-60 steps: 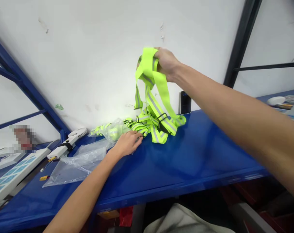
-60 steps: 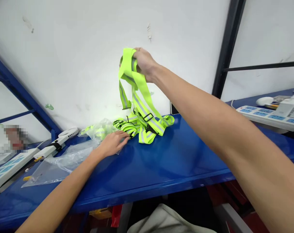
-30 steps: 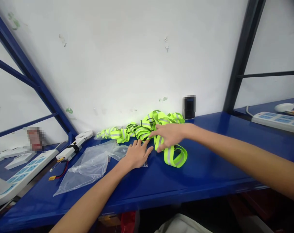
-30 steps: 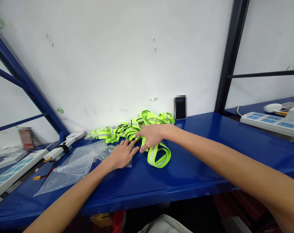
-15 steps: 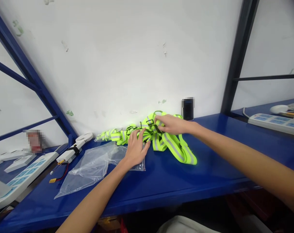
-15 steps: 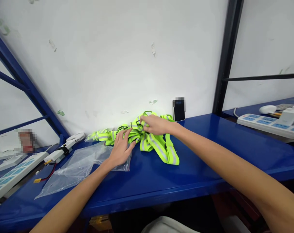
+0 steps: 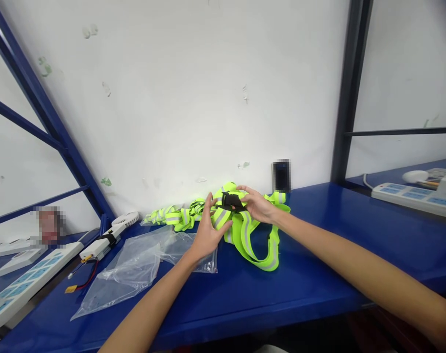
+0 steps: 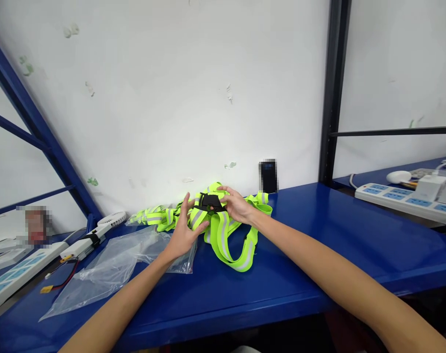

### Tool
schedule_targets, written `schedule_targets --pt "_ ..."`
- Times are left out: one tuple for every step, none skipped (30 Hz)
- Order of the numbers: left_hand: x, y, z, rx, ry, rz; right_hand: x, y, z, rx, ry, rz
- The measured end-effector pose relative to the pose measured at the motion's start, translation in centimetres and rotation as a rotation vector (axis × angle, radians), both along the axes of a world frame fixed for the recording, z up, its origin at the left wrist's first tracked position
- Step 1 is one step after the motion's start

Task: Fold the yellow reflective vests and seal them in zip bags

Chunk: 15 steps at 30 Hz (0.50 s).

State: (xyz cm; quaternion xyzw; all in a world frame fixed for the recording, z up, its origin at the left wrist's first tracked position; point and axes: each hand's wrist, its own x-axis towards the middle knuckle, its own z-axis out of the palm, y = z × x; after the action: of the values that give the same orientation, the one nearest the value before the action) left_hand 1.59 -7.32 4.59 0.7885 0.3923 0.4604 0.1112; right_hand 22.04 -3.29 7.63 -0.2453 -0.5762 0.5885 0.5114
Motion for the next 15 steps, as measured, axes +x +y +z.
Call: schedule_targets --pt "0.3 0.3 0.1 -0.016 -0.036 0.0 0.0 -0.1 -0.1 -0.012 0.026 0.01" --pt "0.7 0.6 0.1 -0.034 -0.052 -0.008 0.0 -0.2 -0.3 -0.013 0.049 0.021" --pt "1.2 0.9 0.1 -0.053 -0.055 -0.024 -0.1 -0.3 -0.5 -0.006 0.064 0.037" --pt "1.6 1.2 0.1 -0.073 -0.056 -0.047 -0.2 -0.3 -0.8 0.008 0.07 0.053" --pt "2.1 1.4 0.0 -0.091 -0.061 -0.077 -0.4 -0.3 -1.2 0.028 0.07 0.057" --pt "2.6 1.6 -0.1 -0.105 -0.076 -0.11 -0.7 -0.3 -1.6 0.049 0.063 0.039" --pt "3.0 1.7 -0.2 -0.111 -0.1 -0.146 -0.9 -0.3 -2.0 0.067 0.048 -0.005" --pt "3.4 1.7 -0.4 -0.111 -0.127 -0.181 -1.2 -0.3 -2.3 0.09 0.023 -0.064" --pt "3.7 1.7 -0.6 -0.112 -0.151 -0.212 -1.4 -0.4 -2.5 0.127 -0.013 -0.124" --pt "3.9 1.7 -0.7 -0.115 -0.169 -0.238 -1.6 -0.6 -2.5 0.176 -0.054 -0.184" --pt "4.0 1.7 -0.9 -0.119 -0.189 -0.25 -1.8 -0.9 -2.4 0.237 -0.098 -0.234" --pt "4.0 1.7 -1.0 -0.123 -0.213 -0.248 -1.8 -1.3 -2.2 0.308 -0.146 -0.267" --pt "3.9 1.8 -1.0 -0.121 -0.246 -0.234 -1.8 -1.7 -2.0 0.381 -0.194 -0.287" --pt "3.8 1.9 -0.9 -0.115 -0.285 -0.214 -1.8 -2.1 -1.7 0.443 -0.244 -0.296" --pt "3.5 2.1 -0.8 -0.104 -0.327 -0.195 -1.7 -2.4 -1.5 0.49 -0.299 -0.294"
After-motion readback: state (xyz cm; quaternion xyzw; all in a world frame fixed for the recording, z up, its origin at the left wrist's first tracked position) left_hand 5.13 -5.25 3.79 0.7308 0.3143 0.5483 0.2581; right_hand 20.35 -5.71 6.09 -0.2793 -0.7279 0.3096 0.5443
